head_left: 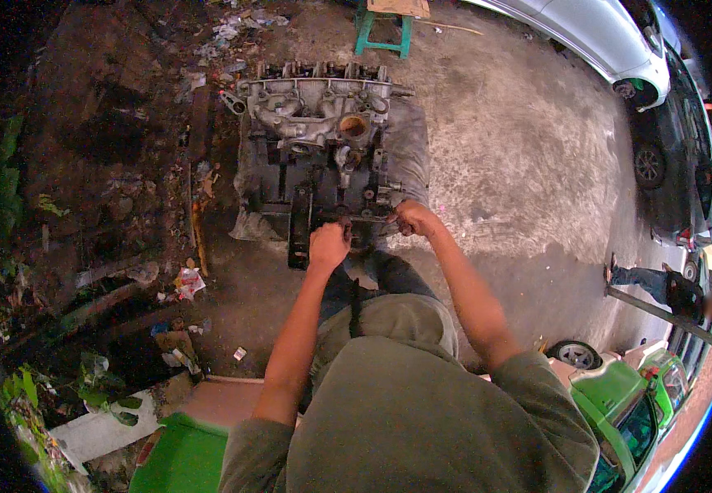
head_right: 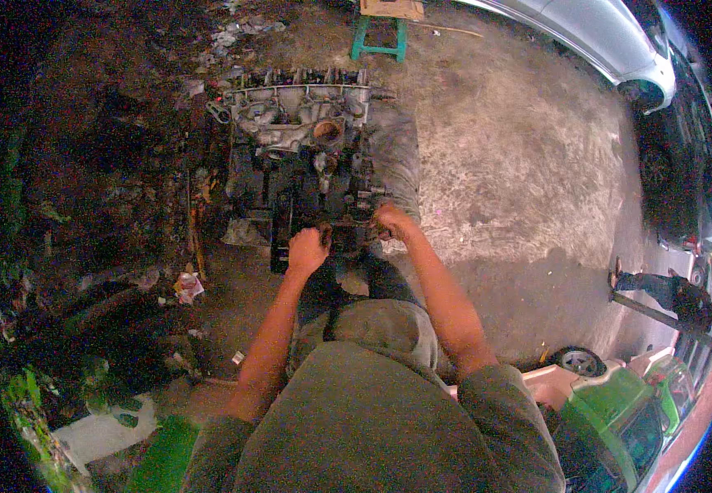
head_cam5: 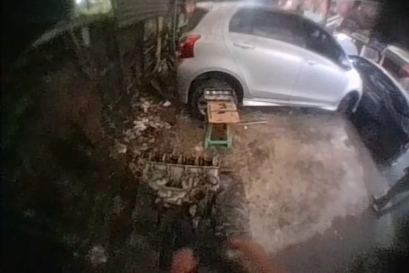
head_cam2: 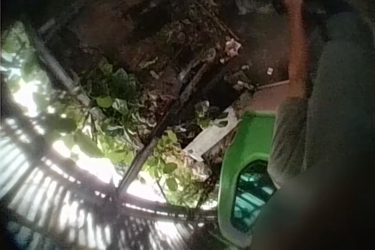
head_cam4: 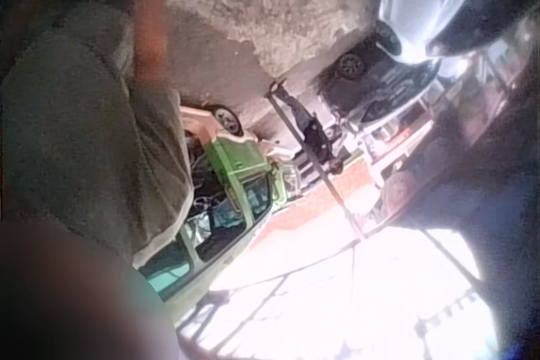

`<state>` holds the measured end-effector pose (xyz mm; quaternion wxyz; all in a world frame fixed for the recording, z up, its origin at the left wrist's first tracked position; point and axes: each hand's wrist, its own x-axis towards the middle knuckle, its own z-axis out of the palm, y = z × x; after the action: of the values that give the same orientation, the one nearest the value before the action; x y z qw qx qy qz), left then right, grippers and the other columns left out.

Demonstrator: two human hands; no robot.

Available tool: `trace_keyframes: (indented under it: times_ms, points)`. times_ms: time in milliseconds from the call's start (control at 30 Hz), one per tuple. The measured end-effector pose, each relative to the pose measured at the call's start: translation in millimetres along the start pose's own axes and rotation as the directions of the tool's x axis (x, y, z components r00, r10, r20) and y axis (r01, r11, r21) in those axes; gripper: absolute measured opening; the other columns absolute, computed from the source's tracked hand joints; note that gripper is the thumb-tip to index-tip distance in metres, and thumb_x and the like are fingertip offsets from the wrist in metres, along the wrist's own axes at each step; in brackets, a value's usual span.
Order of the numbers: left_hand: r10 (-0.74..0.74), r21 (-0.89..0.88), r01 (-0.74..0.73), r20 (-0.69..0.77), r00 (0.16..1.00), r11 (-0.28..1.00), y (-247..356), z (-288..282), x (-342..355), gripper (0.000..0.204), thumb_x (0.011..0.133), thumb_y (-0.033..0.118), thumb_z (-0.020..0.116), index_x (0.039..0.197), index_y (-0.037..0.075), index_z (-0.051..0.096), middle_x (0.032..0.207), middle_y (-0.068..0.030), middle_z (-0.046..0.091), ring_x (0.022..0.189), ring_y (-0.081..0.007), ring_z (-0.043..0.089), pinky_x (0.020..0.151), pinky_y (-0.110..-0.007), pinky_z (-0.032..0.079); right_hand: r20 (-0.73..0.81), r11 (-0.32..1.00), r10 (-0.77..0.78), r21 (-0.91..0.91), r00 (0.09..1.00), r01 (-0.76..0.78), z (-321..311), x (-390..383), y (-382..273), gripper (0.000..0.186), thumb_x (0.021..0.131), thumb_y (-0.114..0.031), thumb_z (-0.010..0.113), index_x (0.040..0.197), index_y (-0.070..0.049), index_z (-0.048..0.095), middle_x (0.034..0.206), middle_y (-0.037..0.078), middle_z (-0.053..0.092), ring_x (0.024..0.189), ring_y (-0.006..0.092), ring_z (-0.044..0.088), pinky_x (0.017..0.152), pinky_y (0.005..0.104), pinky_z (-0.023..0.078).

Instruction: The person uses a wrench to tighten bolts on a car engine block resting on a tarp. They repeatedly adjust the wrench and reposition their hands to access different bolts on the engine.

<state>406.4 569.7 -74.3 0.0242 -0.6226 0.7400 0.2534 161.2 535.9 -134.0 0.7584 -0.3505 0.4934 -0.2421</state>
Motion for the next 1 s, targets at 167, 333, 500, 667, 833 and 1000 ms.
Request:
trace_keyframes:
  times_ms: [167, 333, 500, 667, 833, 1000]
  points:
    - [-0.013, 0.001, 0.013, 0.039, 0.999, 1.000, -1, 2, 4, 0.024, 0.083, 0.022, 0.062, 0.103, 0.009, 0.062, 0.082, -0.0173, 0.067, 0.080, -0.0349, 0.066, 0.073, -0.047, 0.053, -0.064, 0.873, 0.453, -0.168, 0.889, -0.457, 10, 6, -68, 0.020, 0.086, -0.014, 0.057, 0.090, 0.001, 0.069, 0.056, 0.004, 0.048, 0.040, 0.0122, 0.034, 0.038, 0.0301, 0.026]
    - [0.002, 0.054, -0.006, 0.066, 0.998, 0.999, -7, 11, 8, 0.026, 0.083, 0.024, 0.062, 0.104, 0.009, 0.063, 0.081, -0.0183, 0.066, 0.080, -0.0343, 0.066, 0.074, -0.047, 0.053, -0.079, 0.809, 0.477, -0.349, 0.876, -0.472, -10, 26, -53, 0.017, 0.085, -0.011, 0.057, 0.092, -0.003, 0.070, 0.054, 0.002, 0.041, 0.042, 0.0114, 0.032, 0.039, 0.0305, 0.024]
    - [-0.003, 0.008, 0.003, 0.034, 0.999, 1.000, -4, 6, 5, 0.025, 0.083, 0.024, 0.062, 0.104, 0.010, 0.062, 0.082, -0.0190, 0.066, 0.081, -0.0347, 0.066, 0.074, -0.047, 0.052, 0.171, 0.869, 0.489, -0.018, 0.855, -0.494, -31, 45, -7, 0.009, 0.081, -0.009, 0.055, 0.074, -0.006, 0.060, 0.052, -0.001, 0.035, 0.043, 0.0108, 0.034, 0.039, 0.0287, 0.023]
    - [-0.008, -0.029, 0.008, 0.019, 1.000, 1.000, -1, 1, 4, 0.022, 0.084, 0.022, 0.060, 0.103, 0.012, 0.062, 0.081, -0.0179, 0.066, 0.081, -0.0354, 0.065, 0.074, -0.048, 0.052, 0.130, 0.899, 0.428, -0.163, 0.894, -0.406, -24, 38, -5, 0.018, 0.077, -0.005, 0.053, 0.064, -0.012, 0.042, 0.056, -0.004, 0.034, 0.045, 0.0106, 0.030, 0.038, 0.0297, 0.021]
    - [0.026, -0.094, -0.028, -0.032, 0.999, 0.995, -4, 7, 6, 0.019, 0.085, 0.020, 0.058, 0.102, 0.012, 0.060, 0.078, -0.0171, 0.065, 0.076, -0.0364, 0.065, 0.073, -0.048, 0.052, 0.248, 0.969, 0.180, 0.121, 0.952, -0.214, -23, 50, 27, 0.014, 0.073, -0.015, 0.059, 0.065, -0.011, 0.049, 0.059, 0.000, 0.043, 0.050, 0.0132, 0.039, 0.045, 0.0321, 0.031]
    - [0.045, -0.201, -0.073, -0.141, 0.989, 0.977, -5, 12, 5, 0.028, 0.086, 0.020, 0.057, 0.113, 0.011, 0.058, 0.100, -0.0184, 0.063, 0.097, -0.0369, 0.060, 0.086, -0.047, 0.048, 0.301, 0.981, -0.023, 0.190, 0.953, -0.036, -22, 50, 43, 0.017, 0.068, -0.021, 0.067, 0.063, -0.009, 0.056, 0.059, 0.002, 0.052, 0.053, 0.0155, 0.050, 0.048, 0.0338, 0.041]
